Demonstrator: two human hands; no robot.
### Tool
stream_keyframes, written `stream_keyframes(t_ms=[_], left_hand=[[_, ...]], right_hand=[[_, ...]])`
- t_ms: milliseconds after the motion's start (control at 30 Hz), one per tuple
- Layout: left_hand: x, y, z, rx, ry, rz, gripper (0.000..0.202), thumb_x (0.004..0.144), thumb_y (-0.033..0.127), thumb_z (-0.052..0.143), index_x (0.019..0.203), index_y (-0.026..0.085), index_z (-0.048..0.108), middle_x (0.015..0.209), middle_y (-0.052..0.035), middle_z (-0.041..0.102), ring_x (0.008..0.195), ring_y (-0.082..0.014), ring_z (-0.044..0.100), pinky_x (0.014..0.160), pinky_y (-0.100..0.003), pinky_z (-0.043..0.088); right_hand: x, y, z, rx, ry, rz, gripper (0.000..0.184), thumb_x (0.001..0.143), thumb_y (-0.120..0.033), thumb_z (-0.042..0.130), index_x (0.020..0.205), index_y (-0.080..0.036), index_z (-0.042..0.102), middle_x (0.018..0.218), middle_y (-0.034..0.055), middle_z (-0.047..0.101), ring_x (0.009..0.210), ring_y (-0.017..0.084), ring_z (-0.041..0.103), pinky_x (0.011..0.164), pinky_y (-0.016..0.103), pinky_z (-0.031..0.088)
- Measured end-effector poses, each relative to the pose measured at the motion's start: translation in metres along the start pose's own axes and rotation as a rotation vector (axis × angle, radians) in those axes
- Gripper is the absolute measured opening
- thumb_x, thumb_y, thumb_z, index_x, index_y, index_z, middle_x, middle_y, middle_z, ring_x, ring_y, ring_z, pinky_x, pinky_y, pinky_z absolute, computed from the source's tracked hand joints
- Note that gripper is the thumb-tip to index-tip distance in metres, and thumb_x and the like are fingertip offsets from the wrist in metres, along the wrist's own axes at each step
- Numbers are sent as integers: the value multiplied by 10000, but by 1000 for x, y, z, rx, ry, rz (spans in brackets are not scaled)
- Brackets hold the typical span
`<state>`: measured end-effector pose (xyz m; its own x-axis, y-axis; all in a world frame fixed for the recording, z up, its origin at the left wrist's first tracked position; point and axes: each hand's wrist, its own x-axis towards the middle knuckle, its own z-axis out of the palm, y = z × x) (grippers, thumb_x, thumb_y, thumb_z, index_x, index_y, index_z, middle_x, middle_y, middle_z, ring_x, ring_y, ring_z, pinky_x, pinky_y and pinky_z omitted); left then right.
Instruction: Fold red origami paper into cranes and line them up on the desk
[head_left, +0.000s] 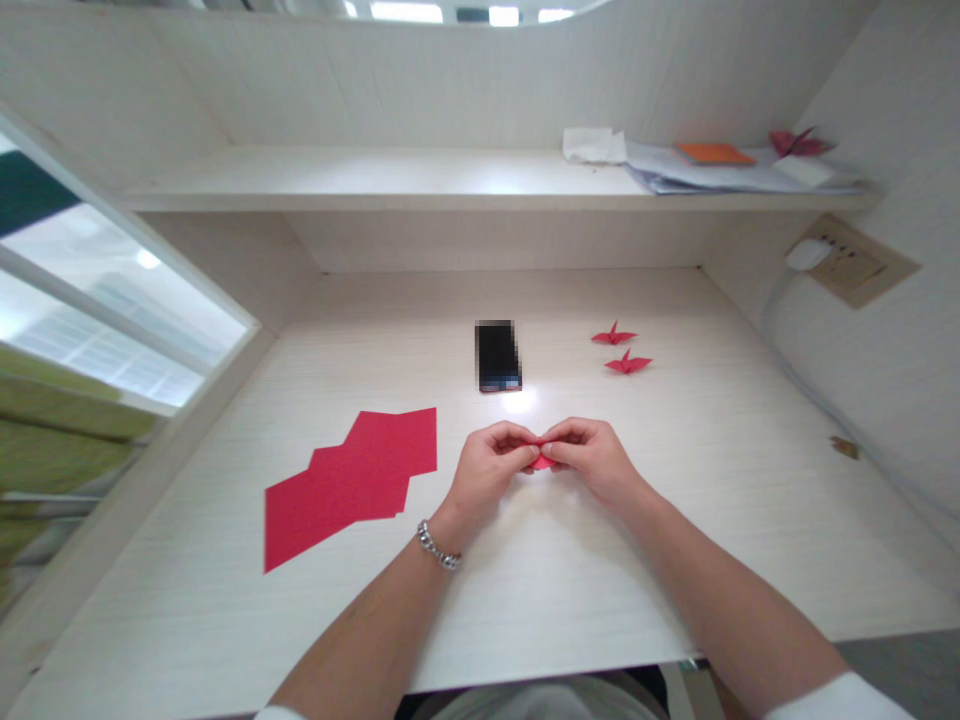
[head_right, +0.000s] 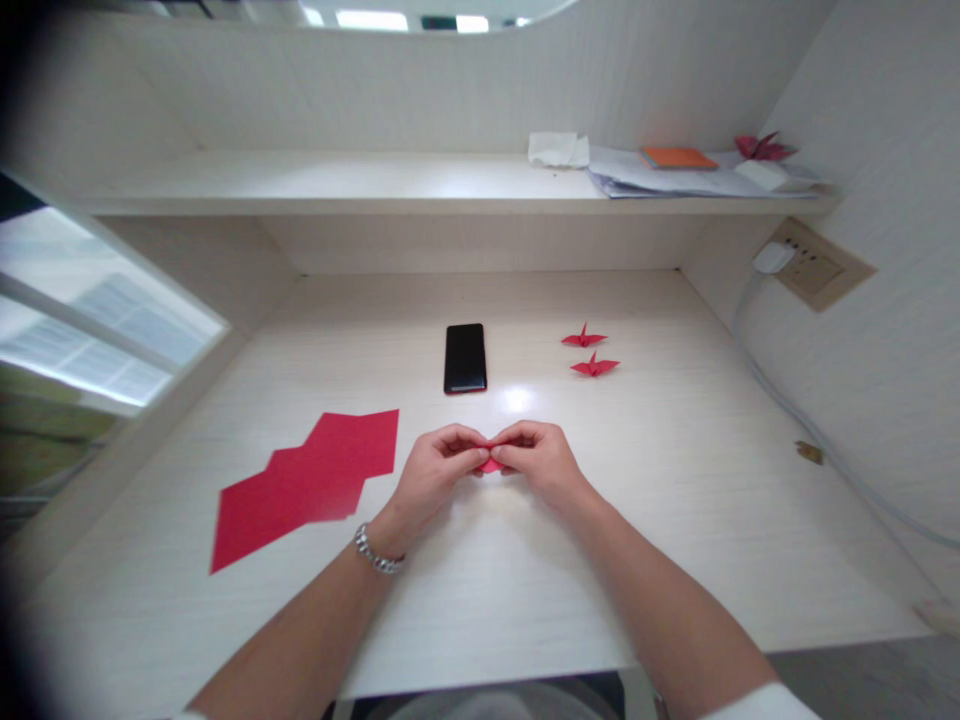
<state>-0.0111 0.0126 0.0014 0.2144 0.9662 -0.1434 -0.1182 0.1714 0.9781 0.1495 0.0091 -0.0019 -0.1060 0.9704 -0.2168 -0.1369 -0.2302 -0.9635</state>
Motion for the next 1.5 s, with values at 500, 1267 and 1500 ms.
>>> stream_keyframes(t_ms=[500,1267,1500], left_hand=[[1,-1,-3,9,-10,26,61,708,134,663,765,143,682,687,-21,681,631,-125,619,610,-232,501],[1,-1,-2,-30,-13,11,202,731,251,707,883,126,663,767,-49,683,665,-136,636,612,-240,519],[1,0,-1,-6,4,16,215,735,281,717,861,124,641,730,-33,656,640,-125,609,588,-228,493]], right_hand=[[0,-2,-1,120,-58,41,167,623,-243,782,771,-172,753,683,31,715,605,140,651,585,251,531],[3,6,-1,-116,28,-83,238,655,-354,757,771,-151,715,689,50,706,569,150,620,538,266,498],[2,4,0,-106,31,-94,215,658,-334,760,763,-154,707,681,41,702,575,153,620,548,269,488]])
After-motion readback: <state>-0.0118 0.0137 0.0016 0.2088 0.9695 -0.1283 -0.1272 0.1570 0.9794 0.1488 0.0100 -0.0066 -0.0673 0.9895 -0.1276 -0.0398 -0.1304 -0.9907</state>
